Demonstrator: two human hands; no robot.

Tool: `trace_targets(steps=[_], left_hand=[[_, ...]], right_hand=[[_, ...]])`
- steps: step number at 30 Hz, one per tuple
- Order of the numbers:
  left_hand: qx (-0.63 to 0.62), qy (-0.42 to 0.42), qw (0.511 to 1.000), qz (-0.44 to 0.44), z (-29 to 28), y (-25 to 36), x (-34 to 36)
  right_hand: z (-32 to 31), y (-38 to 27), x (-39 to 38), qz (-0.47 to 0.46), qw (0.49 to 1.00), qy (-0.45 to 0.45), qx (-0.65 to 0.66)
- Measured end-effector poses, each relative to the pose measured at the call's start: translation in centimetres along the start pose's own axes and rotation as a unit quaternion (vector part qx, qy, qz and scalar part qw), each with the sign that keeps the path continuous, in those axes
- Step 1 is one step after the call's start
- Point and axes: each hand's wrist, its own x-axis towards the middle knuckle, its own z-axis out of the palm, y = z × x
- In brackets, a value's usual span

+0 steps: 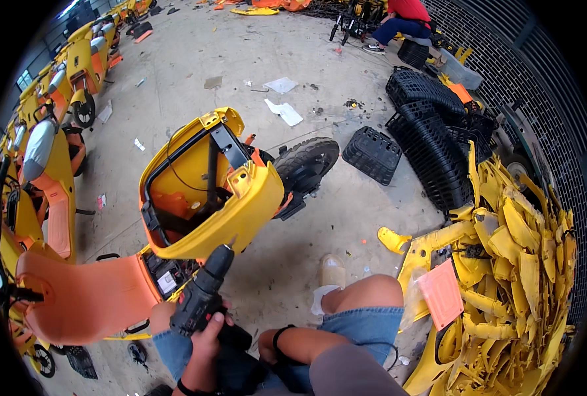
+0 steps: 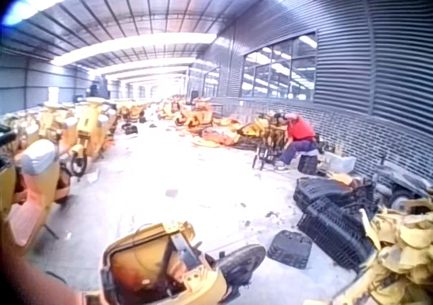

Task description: The person works on the internal components of a yellow electric scooter, using a power drill to remove or secure fasteners and handling wires and connectors near the battery.

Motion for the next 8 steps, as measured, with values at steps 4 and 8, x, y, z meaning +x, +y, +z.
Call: trace_targets(steps=[4,8], left_hand=[[0.048,-0.069,0.988,-0.128,-0.4,1.6,2.2],[0.174,-0.030,0.977,-0.122,-0.8,0.6,2.3]], right_hand=[[1.4,2.0,4.5,-0.130,0.966,0.136,-0.174],[4.4,0.6,-0.9,-0.097,0.962,0.240,-0.088]])
